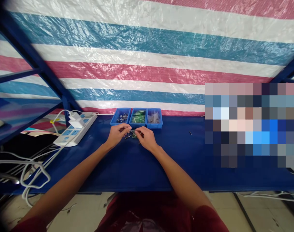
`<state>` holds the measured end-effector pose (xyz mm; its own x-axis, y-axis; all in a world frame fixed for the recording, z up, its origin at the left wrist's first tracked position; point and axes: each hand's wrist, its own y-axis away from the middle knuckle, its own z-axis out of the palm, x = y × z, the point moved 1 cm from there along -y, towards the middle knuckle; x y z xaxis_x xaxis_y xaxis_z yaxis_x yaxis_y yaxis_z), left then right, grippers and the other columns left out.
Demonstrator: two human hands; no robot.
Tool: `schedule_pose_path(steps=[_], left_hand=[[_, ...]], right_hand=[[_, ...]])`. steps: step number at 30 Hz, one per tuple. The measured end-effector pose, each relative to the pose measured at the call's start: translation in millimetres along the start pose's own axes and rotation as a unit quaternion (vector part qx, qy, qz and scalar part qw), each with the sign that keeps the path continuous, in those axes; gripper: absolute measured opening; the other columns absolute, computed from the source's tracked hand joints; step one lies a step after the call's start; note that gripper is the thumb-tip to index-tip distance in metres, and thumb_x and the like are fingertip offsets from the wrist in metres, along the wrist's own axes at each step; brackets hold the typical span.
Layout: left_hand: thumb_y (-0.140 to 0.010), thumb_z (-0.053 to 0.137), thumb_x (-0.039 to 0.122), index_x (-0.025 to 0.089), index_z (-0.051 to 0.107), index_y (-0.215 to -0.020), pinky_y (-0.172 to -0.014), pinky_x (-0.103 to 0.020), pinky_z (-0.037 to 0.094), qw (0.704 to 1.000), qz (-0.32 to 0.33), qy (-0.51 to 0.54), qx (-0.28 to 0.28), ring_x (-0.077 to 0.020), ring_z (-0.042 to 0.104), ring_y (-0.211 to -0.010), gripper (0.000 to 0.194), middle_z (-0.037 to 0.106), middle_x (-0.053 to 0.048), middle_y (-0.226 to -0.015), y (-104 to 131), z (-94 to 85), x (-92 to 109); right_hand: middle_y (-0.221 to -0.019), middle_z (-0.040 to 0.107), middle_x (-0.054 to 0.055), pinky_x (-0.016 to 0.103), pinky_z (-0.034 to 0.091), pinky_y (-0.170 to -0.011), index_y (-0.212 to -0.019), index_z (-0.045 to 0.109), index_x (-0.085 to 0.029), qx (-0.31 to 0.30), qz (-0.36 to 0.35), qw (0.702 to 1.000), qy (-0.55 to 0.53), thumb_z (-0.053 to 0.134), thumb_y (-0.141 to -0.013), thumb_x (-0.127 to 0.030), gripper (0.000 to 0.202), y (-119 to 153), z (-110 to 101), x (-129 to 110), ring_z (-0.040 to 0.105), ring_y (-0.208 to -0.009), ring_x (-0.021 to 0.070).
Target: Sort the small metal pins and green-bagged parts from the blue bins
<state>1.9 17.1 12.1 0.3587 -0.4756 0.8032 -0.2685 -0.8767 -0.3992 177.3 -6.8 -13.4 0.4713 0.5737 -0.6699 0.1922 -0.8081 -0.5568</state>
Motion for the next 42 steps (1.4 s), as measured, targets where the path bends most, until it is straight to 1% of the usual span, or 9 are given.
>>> schedule_pose_path(steps=[5, 10, 13, 20, 28, 32, 36, 38, 42], left_hand=[[-0.084, 0.059, 0.044, 0.016, 0.065, -0.079, -0.047, -0.02, 0.043, 1.0, -0.007, 0.018, -0.006, -0.0091, 0.05, -0.046, 0.029, 0.058, 0.002, -0.057, 2.1, 3.2, -1.2], [-0.079, 0.065, 0.042, 0.015, 0.067, -0.089, -0.048, -0.02, 0.047, 0.996, -0.028, 0.086, 0.002, -0.0104, 0.054, -0.049, 0.028, 0.063, 0.0, -0.064, 0.1, 3.2, -4.3], [-0.077, 0.068, 0.04, 0.014, 0.068, -0.082, -0.05, -0.021, 0.049, 0.996, -0.023, 0.086, -0.003, -0.0112, 0.057, -0.052, 0.027, 0.066, -0.003, -0.07, -1.7, 1.2, -4.2], [-0.084, 0.059, 0.041, 0.014, 0.064, -0.074, -0.048, -0.019, 0.046, 0.999, -0.011, 0.037, -0.007, -0.0111, 0.055, -0.053, 0.03, 0.06, -0.001, -0.061, -1.6, -1.4, 1.2], [-0.081, 0.063, 0.041, 0.013, 0.065, -0.07, -0.048, -0.021, 0.046, 0.994, -0.032, 0.109, -0.001, -0.0102, 0.054, -0.05, 0.03, 0.06, -0.001, -0.058, -2.0, 0.7, 0.0], [-0.071, 0.074, 0.04, 0.012, 0.069, -0.083, -0.055, -0.026, 0.053, 0.984, -0.054, 0.168, 0.023, -0.016, 0.063, -0.059, 0.031, 0.069, -0.005, -0.068, -2.5, 3.3, -0.7], [-0.068, 0.076, 0.042, 0.013, 0.072, -0.083, -0.059, -0.03, 0.056, 0.987, -0.053, 0.15, 0.027, -0.0161, 0.064, -0.057, 0.033, 0.071, -0.006, -0.073, -2.0, 5.7, -3.4], [-0.071, 0.074, 0.043, 0.014, 0.072, -0.083, -0.061, -0.03, 0.057, 0.991, -0.027, 0.132, 0.028, -0.0171, 0.066, -0.063, 0.032, 0.072, -0.007, -0.081, -0.8, 6.4, -3.3], [-0.085, 0.06, 0.041, 0.016, 0.067, -0.095, -0.075, -0.03, 0.056, 0.996, 0.027, 0.08, 0.01, -0.0208, 0.068, -0.089, 0.028, 0.071, -0.008, -0.097, 2.3, 6.5, -1.6]], right_hand=[[-0.075, 0.063, 0.004, 0.025, 0.043, -0.064, -0.083, 0.065, -0.019, -0.009, -0.006, 1.0, 0.005, 0.045, -0.093, -0.037, 0.029, 0.0, 0.5, -0.7, 0.055, -0.064, 0.0143], [-0.072, 0.062, 0.003, 0.025, 0.041, -0.062, -0.082, 0.064, -0.018, 0.055, 0.015, 0.998, -0.002, 0.043, -0.094, -0.036, 0.03, -1.0, -3.0, -0.6, 0.053, -0.062, 0.0142], [-0.069, 0.061, 0.002, 0.025, 0.04, -0.06, -0.081, 0.063, -0.018, 0.065, 0.032, 0.997, -0.008, 0.043, -0.094, -0.036, 0.03, -1.4, -4.4, -1.1, 0.052, -0.06, 0.014], [-0.074, 0.063, 0.002, 0.024, 0.042, -0.06, -0.091, 0.064, -0.018, 0.07, 0.048, 0.996, -0.025, 0.048, -0.091, -0.037, 0.024, -0.8, -2.4, -1.8, 0.052, -0.058, 0.013], [-0.075, 0.063, 0.002, 0.025, 0.043, -0.062, -0.085, 0.062, -0.019, 0.064, 0.047, 0.996, -0.03, 0.047, -0.091, -0.036, 0.023, -1.3, -1.1, 0.5, 0.054, -0.06, 0.0136], [-0.071, 0.062, 0.001, 0.025, 0.043, -0.062, -0.085, 0.061, -0.019, 0.063, 0.061, 0.995, -0.051, 0.045, -0.092, -0.035, 0.023, -0.5, -0.5, -0.3, 0.056, -0.061, 0.014], [-0.071, 0.063, 0.001, 0.025, 0.043, -0.06, -0.087, 0.062, -0.019, 0.046, 0.064, 0.995, -0.057, 0.045, -0.092, -0.036, 0.024, 0.1, 1.6, -1.1, 0.057, -0.061, 0.0145], [-0.071, 0.063, 0.001, 0.025, 0.043, -0.061, -0.087, 0.063, -0.019, 0.046, 0.061, 0.996, -0.051, 0.045, -0.092, -0.036, 0.025, 0.1, 2.1, -1.2, 0.057, -0.061, 0.0145], [-0.074, 0.065, 0.003, 0.026, 0.044, -0.063, -0.094, 0.065, -0.019, 0.061, 0.068, 0.995, -0.029, 0.043, -0.093, -0.036, 0.028, -0.2, 1.0, -0.6, 0.058, -0.062, 0.0155]])
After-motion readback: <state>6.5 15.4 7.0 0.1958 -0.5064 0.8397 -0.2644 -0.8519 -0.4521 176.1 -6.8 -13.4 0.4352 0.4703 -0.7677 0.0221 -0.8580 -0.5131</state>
